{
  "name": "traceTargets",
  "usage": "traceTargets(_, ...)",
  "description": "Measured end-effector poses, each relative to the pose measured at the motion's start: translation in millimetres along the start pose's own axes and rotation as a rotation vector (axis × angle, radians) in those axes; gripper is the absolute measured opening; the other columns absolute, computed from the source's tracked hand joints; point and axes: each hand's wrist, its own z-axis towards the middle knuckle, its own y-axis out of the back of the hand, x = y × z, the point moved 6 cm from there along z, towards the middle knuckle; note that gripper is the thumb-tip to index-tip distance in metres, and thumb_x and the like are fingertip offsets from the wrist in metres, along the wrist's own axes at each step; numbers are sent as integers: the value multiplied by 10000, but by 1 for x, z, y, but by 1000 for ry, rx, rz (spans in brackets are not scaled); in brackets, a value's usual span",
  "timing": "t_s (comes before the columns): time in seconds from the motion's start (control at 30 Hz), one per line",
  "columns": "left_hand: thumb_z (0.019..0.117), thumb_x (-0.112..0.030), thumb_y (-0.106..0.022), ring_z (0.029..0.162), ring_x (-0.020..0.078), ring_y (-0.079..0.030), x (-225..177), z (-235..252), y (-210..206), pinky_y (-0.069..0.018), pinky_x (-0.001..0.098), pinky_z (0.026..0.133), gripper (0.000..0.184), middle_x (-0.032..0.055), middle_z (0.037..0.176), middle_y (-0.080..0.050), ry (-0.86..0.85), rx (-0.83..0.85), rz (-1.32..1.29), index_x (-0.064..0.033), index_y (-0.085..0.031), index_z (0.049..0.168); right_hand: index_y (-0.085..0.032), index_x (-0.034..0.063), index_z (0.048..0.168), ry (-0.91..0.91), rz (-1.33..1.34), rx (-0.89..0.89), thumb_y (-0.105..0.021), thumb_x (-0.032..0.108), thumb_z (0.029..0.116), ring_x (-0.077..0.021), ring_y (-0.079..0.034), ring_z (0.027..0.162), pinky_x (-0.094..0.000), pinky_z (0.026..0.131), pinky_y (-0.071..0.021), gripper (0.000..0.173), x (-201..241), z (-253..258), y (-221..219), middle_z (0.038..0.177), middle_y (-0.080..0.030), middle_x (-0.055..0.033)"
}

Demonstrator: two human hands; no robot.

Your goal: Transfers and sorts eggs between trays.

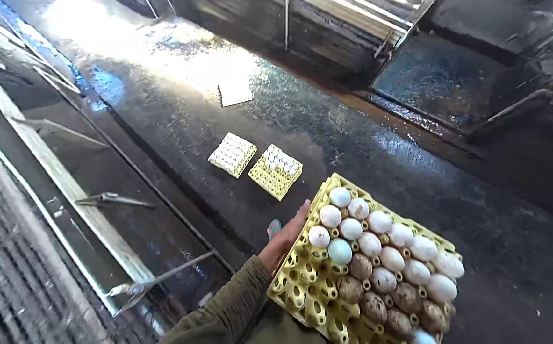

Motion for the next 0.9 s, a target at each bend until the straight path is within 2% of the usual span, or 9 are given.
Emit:
traceTargets(0.07,1064,-588,-82,1232,116,-601,-22,19,0,-494,381,1075,746,75,1364,-624,23,37,79,-117,-489,1475,-421,-25,1168,-16,21,-47,-107,190,1072,1,-613,800,-176,708,-543,392,-3,17,-20,908,-595,-40)
traceTargets(0.17,1059,-609,-149,1054,113,-669,-37,57,15,-564,371,943,737,70,1169,-693,104,24,86,-78,-568,1351,-406,-17,1221,-134,59,-140,-57,298,1084,-26,-642,833,-208,737,-569,490,-6,55,-48,934,-614,-65)
traceTargets(0.23,1024,-672,-196,977,116,-684,-41,82,21,-582,366,882,770,65,1084,-702,127,43,100,-59,-569,1305,-494,74,1108,-300,157,-307,-99,512,1053,-89,-690,793,-287,714,-602,592,-23,99,-30,853,-663,-56)
traceTargets(0.37,902,-829,-340,928,72,-704,-33,145,30,-602,306,846,873,12,1015,-735,74,58,78,-69,-613,1235,-600,192,1249,-228,199,148,-165,738,995,-74,-719,965,-325,778,-632,743,-112,228,82,1059,-750,18)
traceTargets(0.5,873,-843,-402,996,94,-685,10,216,66,-583,330,905,959,53,1104,-710,144,-93,88,-19,-489,1356,-539,182,1301,-204,-65,114,-256,706,1002,-13,-693,962,-253,797,-613,667,-142,316,63,1054,-723,78)
traceTargets(0.67,862,-852,-408,1058,86,-689,116,327,123,-583,323,948,922,17,1140,-731,301,-174,46,-96,-557,1367,-617,136,1233,-236,78,49,-648,767,776,-87,-731,938,-311,802,-635,780,-228,417,62,1022,-758,-9)
traceTargets(0.73,972,-737,-305,1057,86,-687,149,375,141,-582,323,939,767,12,1146,-727,383,-163,26,-131,-559,1366,-582,124,1291,-207,68,-20,-602,744,833,-94,-728,972,-309,828,-631,771,-275,457,69,1067,-752,-20)
traceTargets(0.83,1078,-556,-202,1018,103,-689,200,426,161,-585,329,905,623,38,1121,-719,527,-174,-6,-130,-555,1366,-463,129,1427,-262,-11,-153,-217,672,1022,-102,-693,1056,-318,870,-608,721,-353,497,99,1191,-704,-35)
traceTargets(0.9,1071,-545,-195,983,90,-692,236,468,182,-590,305,881,621,39,1088,-718,531,-121,-35,-116,-539,1360,-427,159,1472,-285,-44,-204,-66,658,1031,-99,-663,1109,-323,905,-589,758,-403,527,115,1252,-672,-29)
